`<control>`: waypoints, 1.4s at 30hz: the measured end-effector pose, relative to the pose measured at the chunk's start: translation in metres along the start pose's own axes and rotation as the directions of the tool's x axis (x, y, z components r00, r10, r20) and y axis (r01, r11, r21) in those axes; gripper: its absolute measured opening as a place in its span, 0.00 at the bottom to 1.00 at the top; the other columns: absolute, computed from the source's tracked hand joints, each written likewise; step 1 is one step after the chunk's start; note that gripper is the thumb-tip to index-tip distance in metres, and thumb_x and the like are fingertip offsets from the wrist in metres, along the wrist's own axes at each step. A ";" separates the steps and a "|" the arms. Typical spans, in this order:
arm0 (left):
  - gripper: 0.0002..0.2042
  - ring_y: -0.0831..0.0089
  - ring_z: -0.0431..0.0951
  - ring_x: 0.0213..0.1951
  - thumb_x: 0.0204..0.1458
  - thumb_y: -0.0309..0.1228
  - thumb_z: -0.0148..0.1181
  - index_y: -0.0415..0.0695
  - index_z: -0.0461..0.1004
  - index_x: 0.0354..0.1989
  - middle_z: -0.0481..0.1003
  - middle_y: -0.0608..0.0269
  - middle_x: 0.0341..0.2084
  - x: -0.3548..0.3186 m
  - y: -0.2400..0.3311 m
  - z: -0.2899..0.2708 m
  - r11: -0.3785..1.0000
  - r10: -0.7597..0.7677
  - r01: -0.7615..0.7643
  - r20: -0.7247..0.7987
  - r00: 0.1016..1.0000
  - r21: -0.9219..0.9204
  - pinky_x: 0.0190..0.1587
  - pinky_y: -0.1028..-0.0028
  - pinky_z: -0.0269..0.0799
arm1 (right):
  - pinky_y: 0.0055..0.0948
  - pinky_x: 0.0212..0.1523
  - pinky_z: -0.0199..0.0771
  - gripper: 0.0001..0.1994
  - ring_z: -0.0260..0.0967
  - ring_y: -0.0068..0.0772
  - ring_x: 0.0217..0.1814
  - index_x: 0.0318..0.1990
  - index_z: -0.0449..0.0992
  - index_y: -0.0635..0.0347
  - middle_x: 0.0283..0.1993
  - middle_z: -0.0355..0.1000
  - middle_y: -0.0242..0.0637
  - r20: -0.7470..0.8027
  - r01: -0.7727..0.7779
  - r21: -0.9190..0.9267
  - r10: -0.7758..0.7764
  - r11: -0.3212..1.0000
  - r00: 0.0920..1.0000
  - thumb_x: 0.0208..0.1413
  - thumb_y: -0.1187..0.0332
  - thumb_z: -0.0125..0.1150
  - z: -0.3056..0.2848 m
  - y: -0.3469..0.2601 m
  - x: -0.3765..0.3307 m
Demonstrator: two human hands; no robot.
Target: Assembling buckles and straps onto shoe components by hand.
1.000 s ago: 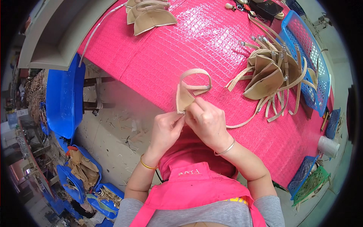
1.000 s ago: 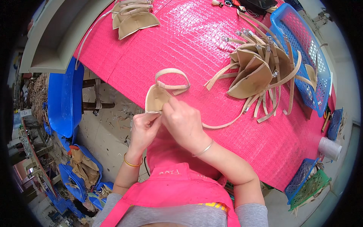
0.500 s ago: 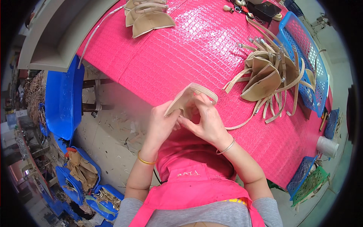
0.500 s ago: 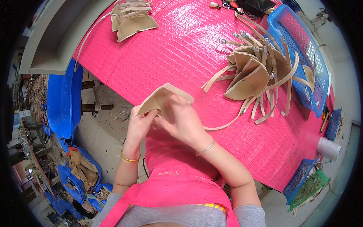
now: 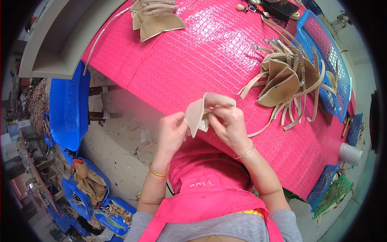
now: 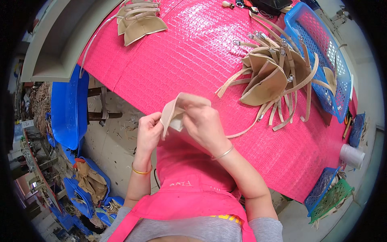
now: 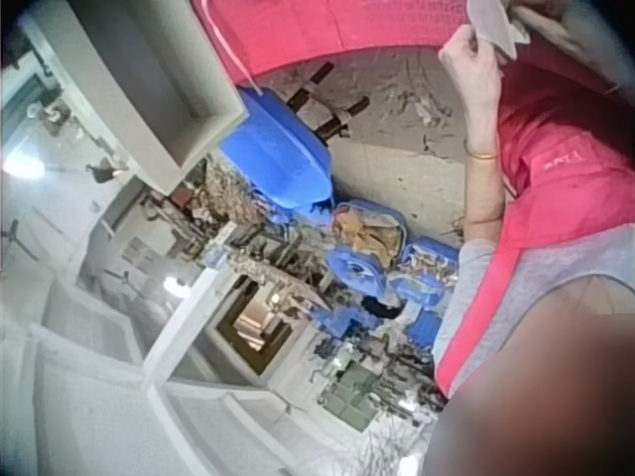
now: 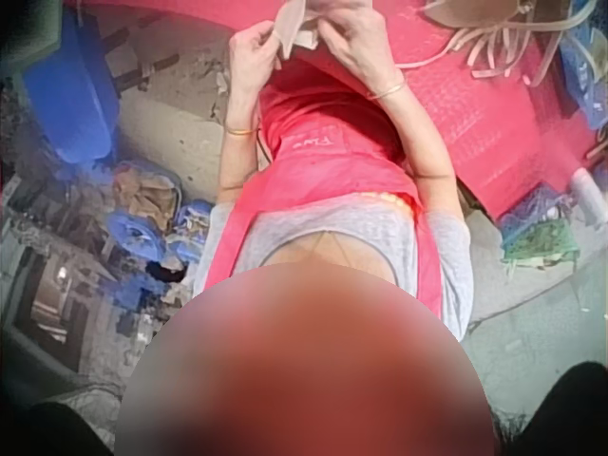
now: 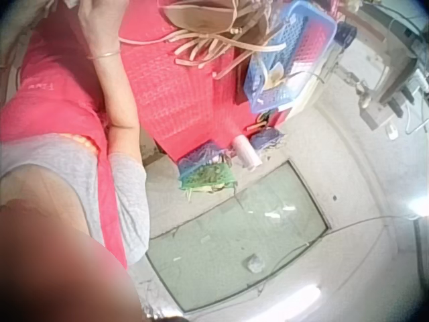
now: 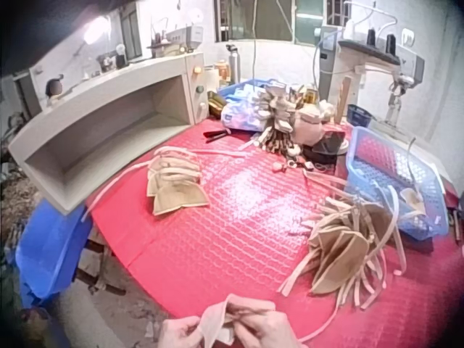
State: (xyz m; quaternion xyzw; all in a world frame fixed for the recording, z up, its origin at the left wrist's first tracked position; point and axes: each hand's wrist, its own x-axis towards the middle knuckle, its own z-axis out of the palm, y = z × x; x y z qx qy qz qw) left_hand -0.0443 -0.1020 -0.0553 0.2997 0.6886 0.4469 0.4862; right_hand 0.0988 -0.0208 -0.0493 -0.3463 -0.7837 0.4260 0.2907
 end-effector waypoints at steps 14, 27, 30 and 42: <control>0.14 0.74 0.74 0.22 0.40 0.15 0.47 0.38 0.70 0.37 0.73 0.56 0.22 0.012 0.010 0.010 0.961 0.214 -0.197 -0.069 0.974 0.195 0.24 0.74 0.67 | 0.42 0.28 0.67 0.04 0.65 0.52 0.29 0.27 0.68 0.65 0.28 0.65 0.50 0.083 0.010 -0.115 -0.001 0.993 0.997 0.41 0.75 0.50 0.011 -0.004 0.011; 0.09 0.77 0.74 0.30 0.44 0.22 0.53 0.37 0.70 0.35 0.73 0.58 0.25 0.020 0.005 0.027 0.901 0.421 -0.430 -0.120 0.899 -0.054 0.32 0.78 0.67 | 0.38 0.25 0.67 0.16 0.65 0.48 0.26 0.38 0.66 0.61 0.31 0.63 0.47 -0.131 0.013 -0.248 -0.047 0.969 0.990 0.36 0.77 0.55 0.000 -0.016 -0.008; 0.09 0.78 0.72 0.31 0.44 0.21 0.53 0.37 0.69 0.36 0.72 0.61 0.25 0.020 -0.005 0.041 0.890 0.416 -0.436 -0.155 0.896 -0.133 0.32 0.79 0.67 | 0.40 0.27 0.68 0.18 0.65 0.50 0.27 0.40 0.65 0.60 0.31 0.62 0.47 -0.107 0.035 -0.303 -0.071 0.952 0.992 0.36 0.77 0.55 0.004 -0.017 0.003; 0.03 0.82 0.70 0.25 0.46 0.23 0.51 0.37 0.69 0.30 0.72 0.63 0.21 0.027 0.011 0.043 0.880 0.470 -0.449 -0.147 0.870 0.154 0.27 0.81 0.65 | 0.35 0.28 0.64 0.09 0.64 0.45 0.26 0.28 0.70 0.64 0.23 0.65 0.44 -0.185 -0.038 -0.302 -0.019 0.953 0.982 0.34 0.81 0.53 -0.008 -0.015 -0.006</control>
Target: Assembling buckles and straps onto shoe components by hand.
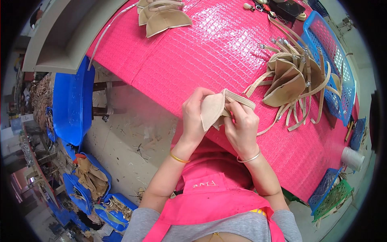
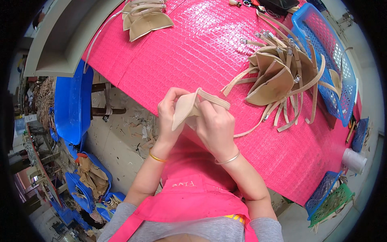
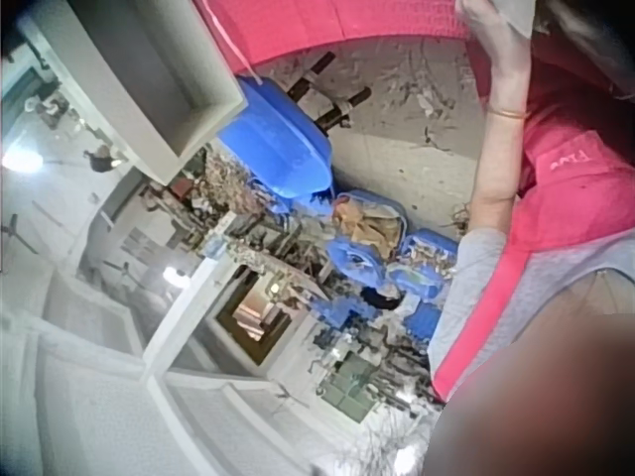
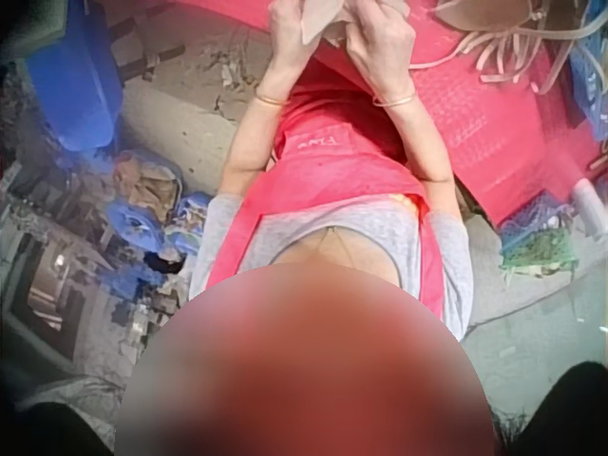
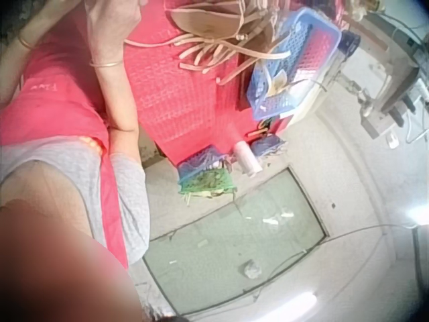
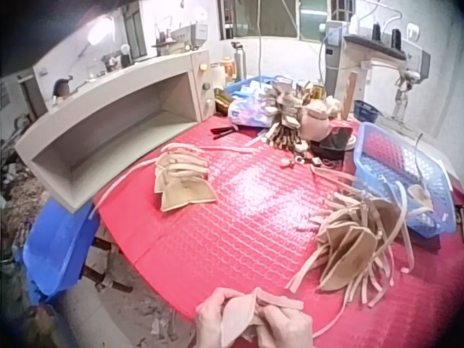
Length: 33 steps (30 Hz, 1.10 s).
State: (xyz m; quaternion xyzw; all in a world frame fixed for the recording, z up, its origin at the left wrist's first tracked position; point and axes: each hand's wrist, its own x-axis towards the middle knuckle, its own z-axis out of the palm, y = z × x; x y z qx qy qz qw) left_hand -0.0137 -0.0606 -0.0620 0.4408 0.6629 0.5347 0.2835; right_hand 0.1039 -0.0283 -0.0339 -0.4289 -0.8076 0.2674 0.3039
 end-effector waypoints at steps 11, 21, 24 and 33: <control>0.07 0.79 0.71 0.37 0.51 0.26 0.47 0.39 0.67 0.38 0.71 0.64 0.34 0.002 0.000 0.006 0.544 -0.295 0.285 0.139 0.945 -0.789 0.39 0.79 0.67 | 0.28 0.31 0.65 0.09 0.65 0.37 0.29 0.34 0.70 0.64 0.29 0.65 0.43 0.006 0.031 0.222 -0.033 0.975 0.999 0.41 0.77 0.55 -0.020 -0.003 -0.011; 0.18 0.74 0.67 0.46 0.45 0.19 0.50 0.38 0.62 0.48 0.66 0.61 0.43 -0.003 0.008 -0.006 0.745 -0.107 0.270 0.289 0.951 -0.610 0.46 0.74 0.66 | 0.21 0.33 0.65 0.10 0.65 0.16 0.32 0.38 0.72 0.68 0.32 0.72 0.37 0.182 -0.381 0.666 0.355 0.641 0.917 0.50 0.72 0.54 0.000 0.024 -0.001; 0.27 0.72 0.62 0.52 0.41 0.22 0.57 0.38 0.58 0.53 0.62 0.61 0.50 -0.007 0.018 -0.029 0.566 -0.080 0.435 0.478 0.875 -0.700 0.50 0.72 0.62 | 0.18 0.31 0.65 0.10 0.65 0.15 0.30 0.38 0.73 0.68 0.30 0.72 0.35 0.133 -0.347 0.709 0.367 0.614 0.921 0.49 0.71 0.55 -0.009 0.023 0.004; 0.10 0.79 0.72 0.34 0.45 0.21 0.56 0.33 0.72 0.37 0.74 0.62 0.30 -0.007 0.032 -0.016 0.941 -0.175 0.167 0.002 0.985 -0.293 0.38 0.81 0.67 | 0.21 0.26 0.66 0.09 0.66 0.17 0.25 0.31 0.73 0.68 0.23 0.72 0.35 0.178 -0.412 0.610 0.390 0.677 0.904 0.48 0.69 0.57 -0.003 0.013 0.013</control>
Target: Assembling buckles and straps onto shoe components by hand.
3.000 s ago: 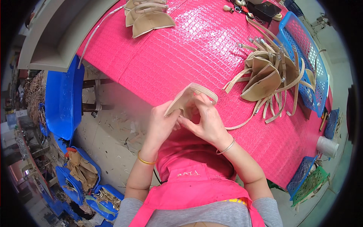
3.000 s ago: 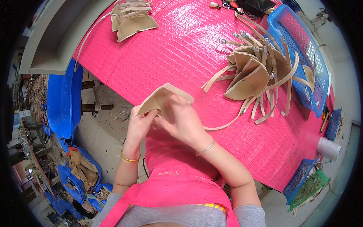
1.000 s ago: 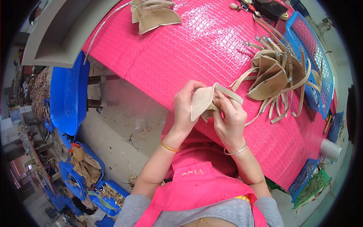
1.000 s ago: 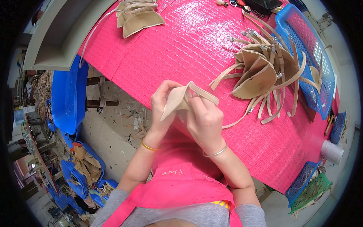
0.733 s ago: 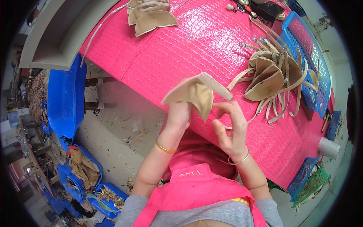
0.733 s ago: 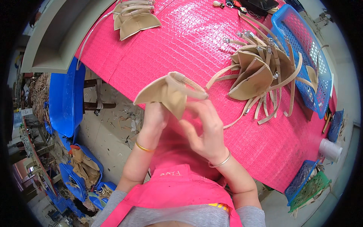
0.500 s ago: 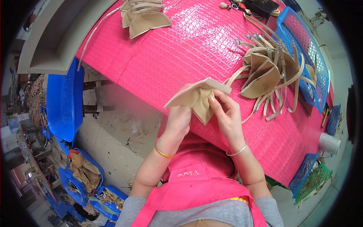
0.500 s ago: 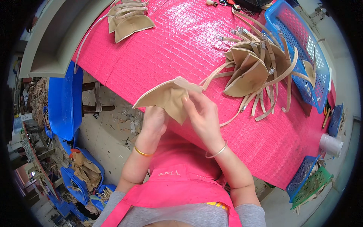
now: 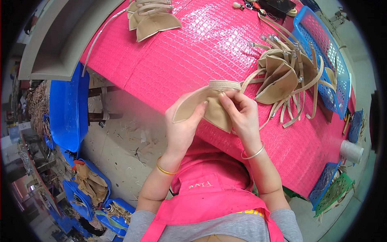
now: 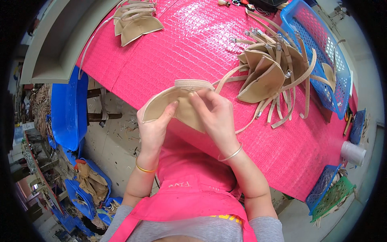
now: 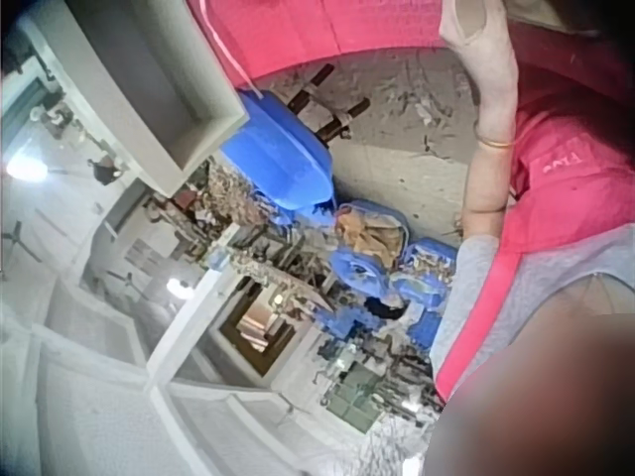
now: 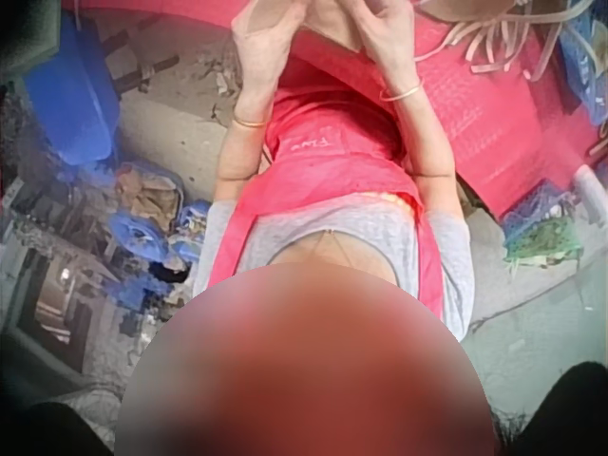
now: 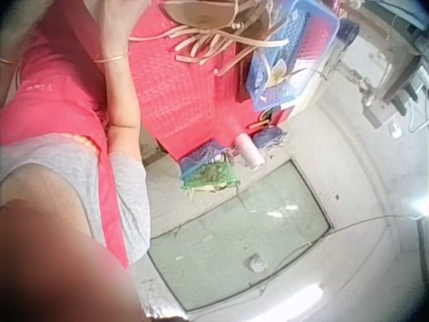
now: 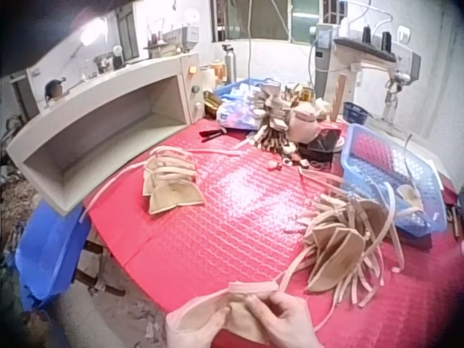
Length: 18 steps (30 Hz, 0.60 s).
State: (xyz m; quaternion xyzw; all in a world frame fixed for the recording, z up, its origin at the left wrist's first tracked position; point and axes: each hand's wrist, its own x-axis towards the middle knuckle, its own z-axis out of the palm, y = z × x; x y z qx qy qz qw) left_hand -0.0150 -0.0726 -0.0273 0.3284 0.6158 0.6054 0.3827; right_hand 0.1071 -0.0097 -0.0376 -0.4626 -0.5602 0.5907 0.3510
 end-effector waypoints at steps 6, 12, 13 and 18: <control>0.09 0.78 0.73 0.33 0.45 0.20 0.55 0.33 0.72 0.36 0.75 0.61 0.31 -0.001 0.001 -0.013 1.000 -0.020 0.020 0.006 1.000 0.010 0.36 0.80 0.68 | 0.25 0.25 0.67 0.10 0.70 0.27 0.22 0.29 0.74 0.66 0.21 0.71 0.44 -0.031 0.132 -0.259 -0.144 0.957 0.989 0.46 0.67 0.58 0.004 0.004 -0.004; 0.09 0.78 0.73 0.33 0.45 0.19 0.55 0.33 0.72 0.36 0.74 0.60 0.31 0.001 0.004 -0.013 0.961 0.175 -0.189 0.083 0.981 0.200 0.36 0.79 0.68 | 0.25 0.26 0.67 0.11 0.71 0.29 0.24 0.32 0.74 0.66 0.23 0.72 0.44 0.152 0.141 -0.187 -0.113 0.972 0.982 0.46 0.66 0.59 0.005 -0.004 0.005; 0.09 0.78 0.73 0.33 0.44 0.19 0.55 0.33 0.72 0.36 0.74 0.60 0.31 -0.002 0.005 -0.009 0.978 0.141 -0.148 0.058 0.988 0.148 0.36 0.79 0.68 | 0.25 0.26 0.67 0.11 0.71 0.29 0.24 0.32 0.74 0.66 0.23 0.72 0.44 0.154 0.142 -0.186 -0.114 0.972 0.982 0.46 0.66 0.59 0.005 -0.002 0.005; 0.09 0.82 0.70 0.30 0.43 0.19 0.57 0.33 0.73 0.35 0.74 0.65 0.27 -0.001 0.003 -0.012 1.000 0.016 -0.016 0.040 0.999 0.001 0.33 0.83 0.66 | 0.23 0.31 0.68 0.13 0.69 0.21 0.30 0.38 0.73 0.65 0.29 0.73 0.40 0.112 0.010 -0.094 0.001 0.996 0.994 0.45 0.68 0.59 0.006 0.005 0.001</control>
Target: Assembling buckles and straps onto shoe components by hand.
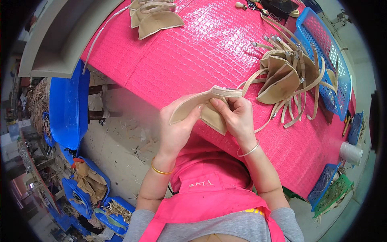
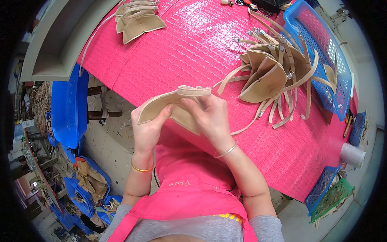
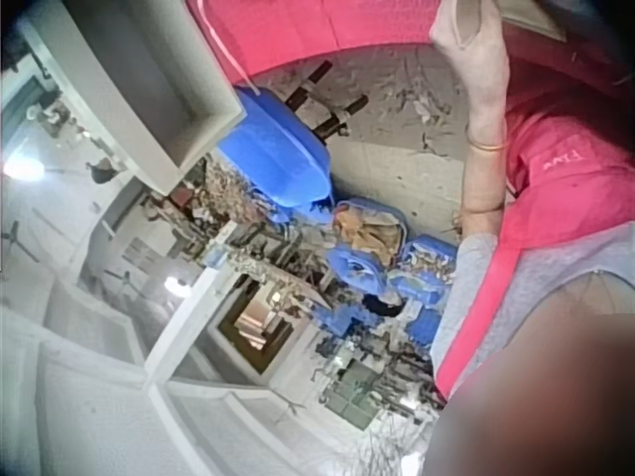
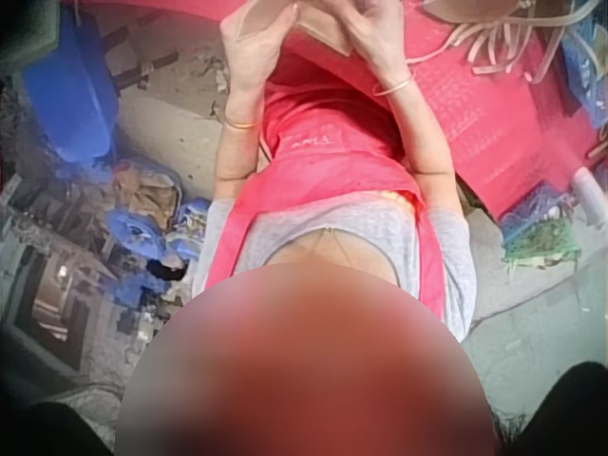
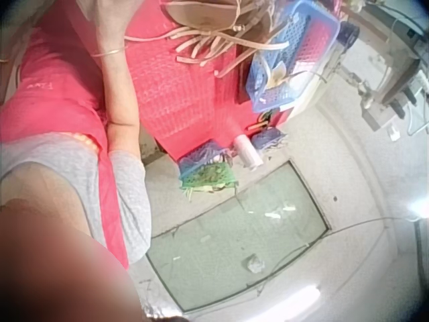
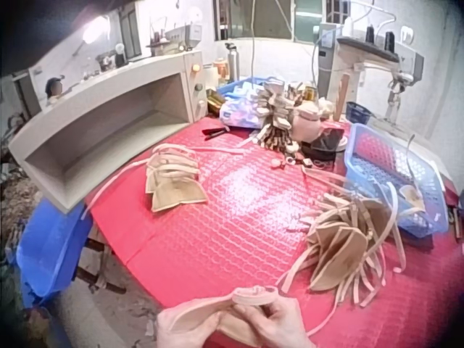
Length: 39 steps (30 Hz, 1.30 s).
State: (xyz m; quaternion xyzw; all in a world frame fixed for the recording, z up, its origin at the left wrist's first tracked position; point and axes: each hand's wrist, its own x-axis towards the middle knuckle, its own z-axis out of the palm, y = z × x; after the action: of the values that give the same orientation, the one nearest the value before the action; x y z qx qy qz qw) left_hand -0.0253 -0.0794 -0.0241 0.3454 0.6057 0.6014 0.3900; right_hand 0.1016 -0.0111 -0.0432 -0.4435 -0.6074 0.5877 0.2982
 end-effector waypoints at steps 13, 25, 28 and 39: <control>0.12 0.82 0.68 0.32 0.43 0.18 0.56 0.35 0.70 0.38 0.71 0.67 0.31 -0.001 -0.003 -0.002 0.991 0.103 -0.110 0.081 0.991 0.082 0.34 0.83 0.64 | 0.24 0.39 0.68 0.12 0.69 0.23 0.37 0.38 0.74 0.64 0.35 0.73 0.36 0.036 0.181 0.029 -0.182 0.983 0.983 0.44 0.70 0.59 0.000 -0.001 0.009; 0.07 0.80 0.69 0.31 0.47 0.21 0.54 0.35 0.70 0.35 0.71 0.65 0.27 -0.003 -0.004 0.004 0.988 0.124 -0.113 -0.105 0.987 0.108 0.35 0.81 0.64 | 0.23 0.30 0.67 0.12 0.68 0.20 0.29 0.36 0.73 0.68 0.27 0.73 0.41 0.132 -0.037 0.122 0.021 0.992 0.991 0.47 0.67 0.58 -0.003 -0.001 0.005; 0.08 0.80 0.70 0.32 0.46 0.21 0.55 0.35 0.70 0.36 0.72 0.64 0.28 0.000 -0.004 0.007 0.995 0.090 -0.084 -0.111 0.990 0.057 0.37 0.80 0.65 | 0.24 0.27 0.67 0.11 0.68 0.20 0.25 0.35 0.73 0.68 0.23 0.72 0.41 0.053 0.154 -0.211 -0.146 0.965 0.988 0.50 0.68 0.54 0.001 -0.011 0.005; 0.07 0.78 0.71 0.31 0.46 0.20 0.55 0.34 0.71 0.35 0.73 0.62 0.27 0.004 -0.007 0.003 0.996 0.061 -0.050 -0.141 0.988 0.078 0.35 0.79 0.66 | 0.17 0.32 0.66 0.12 0.65 0.16 0.31 0.40 0.71 0.69 0.28 0.70 0.28 0.278 -0.136 0.282 0.054 0.950 0.959 0.54 0.68 0.51 0.000 -0.012 0.011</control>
State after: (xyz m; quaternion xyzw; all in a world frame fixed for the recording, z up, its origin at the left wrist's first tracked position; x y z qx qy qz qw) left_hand -0.0239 -0.0744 -0.0317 0.3325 0.6442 0.6123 0.3156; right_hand 0.0947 0.0000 -0.0333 -0.3392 -0.5239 0.7408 0.2484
